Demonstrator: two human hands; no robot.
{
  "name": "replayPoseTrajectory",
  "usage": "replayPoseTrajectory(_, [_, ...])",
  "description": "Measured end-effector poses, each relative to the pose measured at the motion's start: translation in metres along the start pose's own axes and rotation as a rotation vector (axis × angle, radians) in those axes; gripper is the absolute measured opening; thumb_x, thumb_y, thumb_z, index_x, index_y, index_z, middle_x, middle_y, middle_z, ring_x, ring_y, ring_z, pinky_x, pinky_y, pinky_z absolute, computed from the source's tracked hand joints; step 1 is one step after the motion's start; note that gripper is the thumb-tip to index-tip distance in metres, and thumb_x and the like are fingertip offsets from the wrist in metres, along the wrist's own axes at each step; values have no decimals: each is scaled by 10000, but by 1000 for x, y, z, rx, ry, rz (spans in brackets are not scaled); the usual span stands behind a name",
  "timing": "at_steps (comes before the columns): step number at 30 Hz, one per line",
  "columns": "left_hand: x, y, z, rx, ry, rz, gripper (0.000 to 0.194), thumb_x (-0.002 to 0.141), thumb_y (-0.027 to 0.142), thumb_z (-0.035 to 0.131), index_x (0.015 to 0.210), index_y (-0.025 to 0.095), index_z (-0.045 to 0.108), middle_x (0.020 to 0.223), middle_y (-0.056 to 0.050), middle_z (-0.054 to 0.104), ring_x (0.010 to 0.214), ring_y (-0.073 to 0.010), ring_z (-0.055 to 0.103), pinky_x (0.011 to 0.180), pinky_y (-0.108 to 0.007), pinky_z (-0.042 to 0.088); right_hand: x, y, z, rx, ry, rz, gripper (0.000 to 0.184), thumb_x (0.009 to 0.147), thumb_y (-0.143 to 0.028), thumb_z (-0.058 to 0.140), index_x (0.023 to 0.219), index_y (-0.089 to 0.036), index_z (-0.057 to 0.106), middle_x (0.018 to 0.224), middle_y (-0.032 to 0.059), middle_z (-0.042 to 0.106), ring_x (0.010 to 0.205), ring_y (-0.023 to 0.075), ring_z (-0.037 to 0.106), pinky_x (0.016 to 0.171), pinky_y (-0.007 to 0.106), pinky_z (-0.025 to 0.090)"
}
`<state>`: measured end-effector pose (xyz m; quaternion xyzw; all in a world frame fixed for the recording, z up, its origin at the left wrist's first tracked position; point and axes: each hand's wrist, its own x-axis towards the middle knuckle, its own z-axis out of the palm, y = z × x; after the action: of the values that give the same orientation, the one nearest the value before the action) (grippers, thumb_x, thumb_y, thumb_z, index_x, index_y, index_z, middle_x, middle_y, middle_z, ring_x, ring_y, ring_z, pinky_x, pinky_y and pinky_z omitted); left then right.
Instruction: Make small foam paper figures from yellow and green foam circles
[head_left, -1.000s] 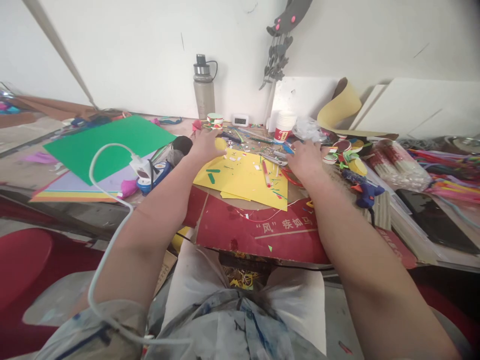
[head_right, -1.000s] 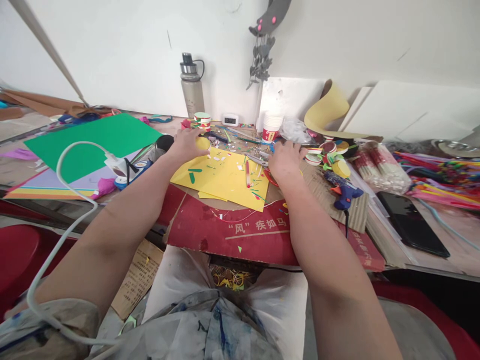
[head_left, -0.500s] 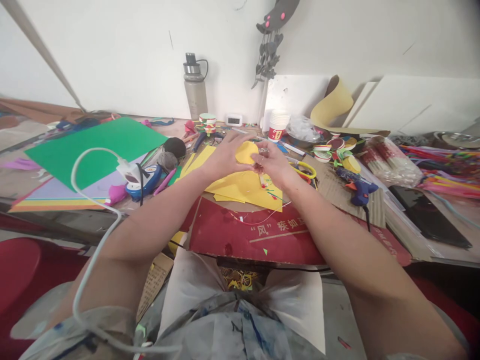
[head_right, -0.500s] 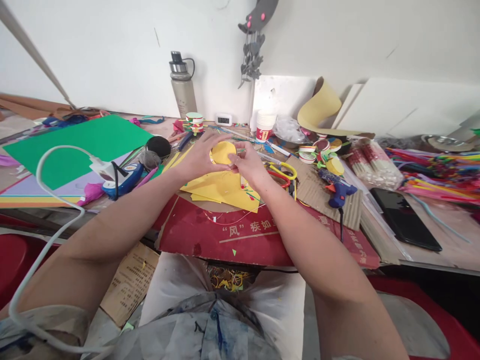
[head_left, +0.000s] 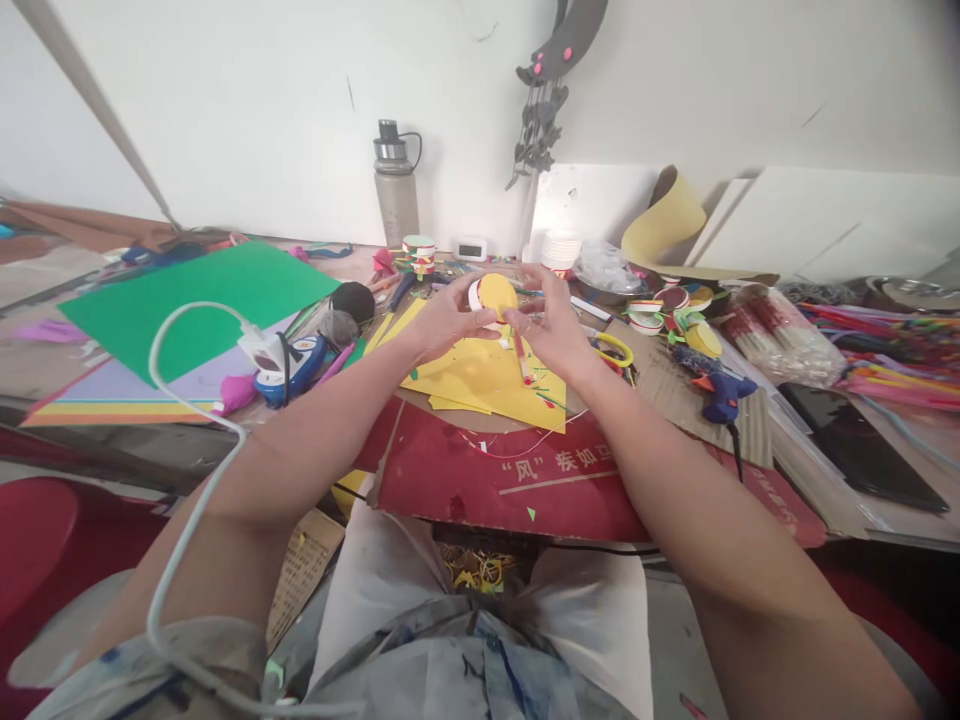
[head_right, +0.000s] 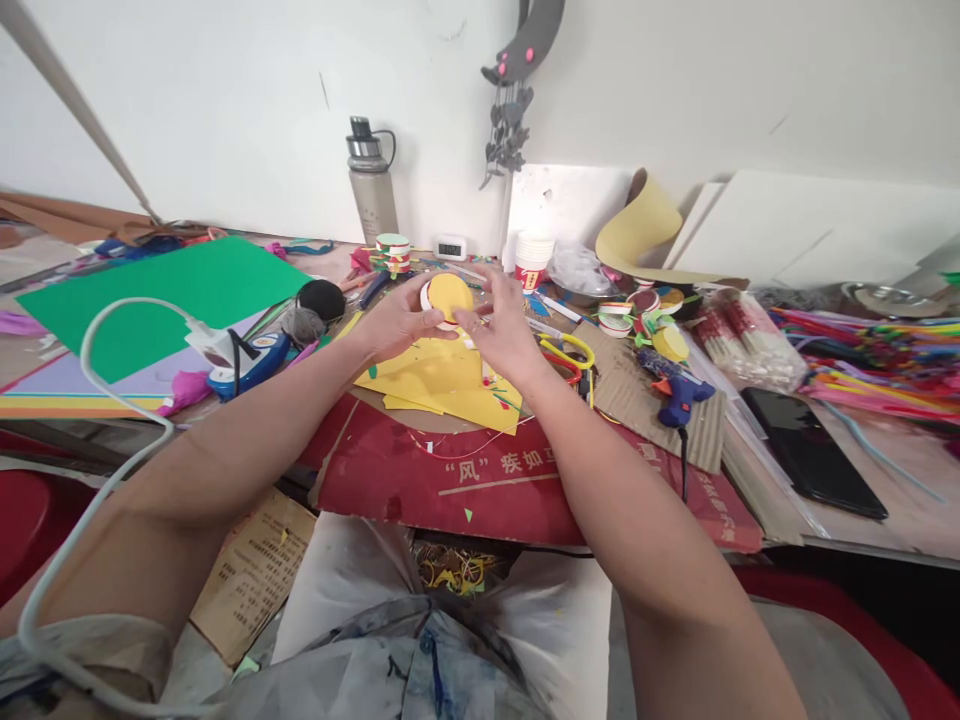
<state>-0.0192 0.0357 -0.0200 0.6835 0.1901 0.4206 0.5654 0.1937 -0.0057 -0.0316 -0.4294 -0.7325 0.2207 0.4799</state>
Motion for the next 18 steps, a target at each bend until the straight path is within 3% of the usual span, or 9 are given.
replayPoseTrajectory(3, [-2,3,-1,-24,-15,-68,959,687,708,964,1499,285,681,1480,-174,697,1238,-343,740,942,-457,659,-1,-7,-4,-124,-25,-116,937,899,-783,748,1678,-401,393,1680,153,456,1407,399,571,1024,632,639])
replayPoseTrajectory(7, [-4,5,-1,1,-48,-88,1031,667,751,952,1543,290,664,1488,-186,699,1238,-348,727,917,-439,637,-1,-14,-2,-154,-74,-194,811,915,-720,768,1598,-363,515,1629,153,529,1442,418,546,1087,682,596])
replayPoseTrajectory(13, [-5,2,-3,-33,-21,-74,945,705,684,965,1543,378,652,1636,-152,585,1209,-302,729,885,-397,624,0,-20,-2,36,40,-19,755,749,-618,930,1381,-343,621,1557,103,577,1214,315,648,950,524,653])
replayPoseTrajectory(18, [-3,1,-7,-99,-26,-67,911,689,681,976,1490,353,691,1546,-140,653,1174,-268,735,826,-342,618,0,-30,-9,289,63,103,700,770,-661,910,1342,-385,615,1446,58,664,1231,296,650,989,502,636])
